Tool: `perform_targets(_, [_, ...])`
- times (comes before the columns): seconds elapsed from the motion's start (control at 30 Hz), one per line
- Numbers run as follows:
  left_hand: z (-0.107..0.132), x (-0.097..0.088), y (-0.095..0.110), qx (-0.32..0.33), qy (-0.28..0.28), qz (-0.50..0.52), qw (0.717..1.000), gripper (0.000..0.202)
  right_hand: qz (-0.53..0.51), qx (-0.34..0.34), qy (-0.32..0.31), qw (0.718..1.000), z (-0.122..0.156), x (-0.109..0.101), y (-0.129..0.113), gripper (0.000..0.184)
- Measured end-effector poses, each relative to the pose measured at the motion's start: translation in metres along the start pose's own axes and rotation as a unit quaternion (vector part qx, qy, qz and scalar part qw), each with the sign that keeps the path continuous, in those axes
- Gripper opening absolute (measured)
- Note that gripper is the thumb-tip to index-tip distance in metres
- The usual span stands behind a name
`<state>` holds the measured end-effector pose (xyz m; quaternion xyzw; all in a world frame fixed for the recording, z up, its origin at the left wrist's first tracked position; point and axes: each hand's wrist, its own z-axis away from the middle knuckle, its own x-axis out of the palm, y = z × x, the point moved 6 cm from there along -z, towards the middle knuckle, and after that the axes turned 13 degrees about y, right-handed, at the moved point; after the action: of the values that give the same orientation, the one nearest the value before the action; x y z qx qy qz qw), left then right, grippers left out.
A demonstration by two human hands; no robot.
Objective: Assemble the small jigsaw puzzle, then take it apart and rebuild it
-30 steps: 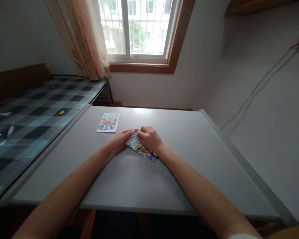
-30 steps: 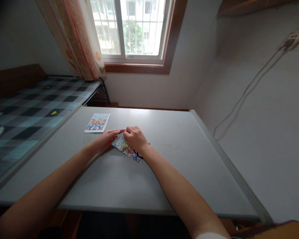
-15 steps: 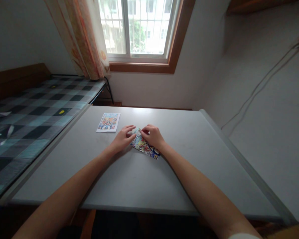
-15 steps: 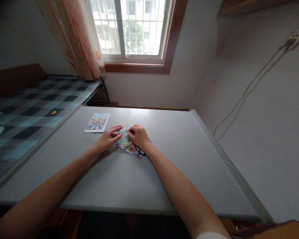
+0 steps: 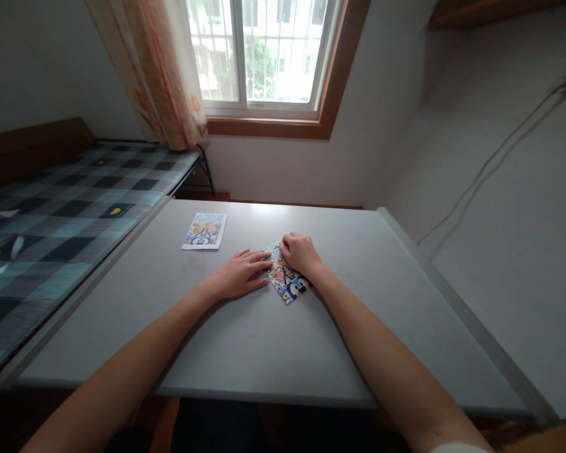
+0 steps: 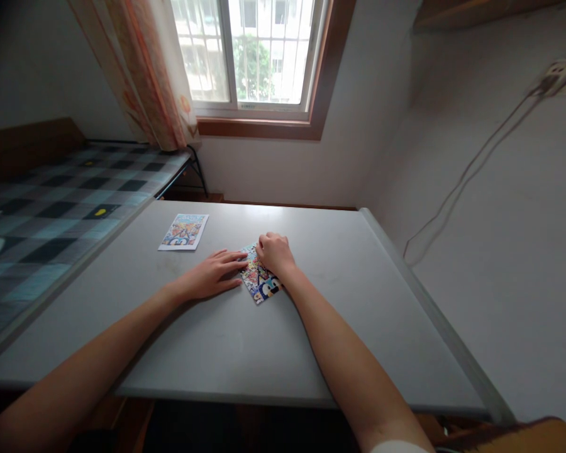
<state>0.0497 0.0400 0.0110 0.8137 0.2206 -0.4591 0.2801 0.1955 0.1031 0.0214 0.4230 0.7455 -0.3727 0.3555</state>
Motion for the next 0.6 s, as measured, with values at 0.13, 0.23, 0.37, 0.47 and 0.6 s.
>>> perform_targets(0.13, [0.001, -0.001, -0.006, -0.009, 0.0, -0.02, 1.0, 0.047, -0.014, 0.043, -0.021, 0.999, -0.002, 0.003, 0.007, 0.027])
perform_targets(0.23, [0.0, -0.004, -0.007, -0.01, 0.014, -0.036, 0.999, 0.046, -0.041, 0.115, -0.041, 0.992, -0.003, 0.003, 0.017, 0.024])
perform_targets(0.37, [0.0, -0.006, -0.005, -0.011, 0.012, -0.033, 0.999, 0.045, -0.113, 0.102, -0.025, 0.988, -0.005, 0.001, 0.018, 0.017])
perform_targets(0.47, [0.0, -0.006, -0.006, -0.017, 0.006, -0.024, 1.0, 0.045, -0.174, 0.054, -0.022, 0.983, -0.006, 0.003, 0.015, 0.021])
perform_targets(0.6, [0.001, -0.005, -0.009, -0.029, -0.002, -0.011, 1.0, 0.047, -0.212, 0.017, -0.045, 0.976, -0.005, 0.01, 0.017, 0.022])
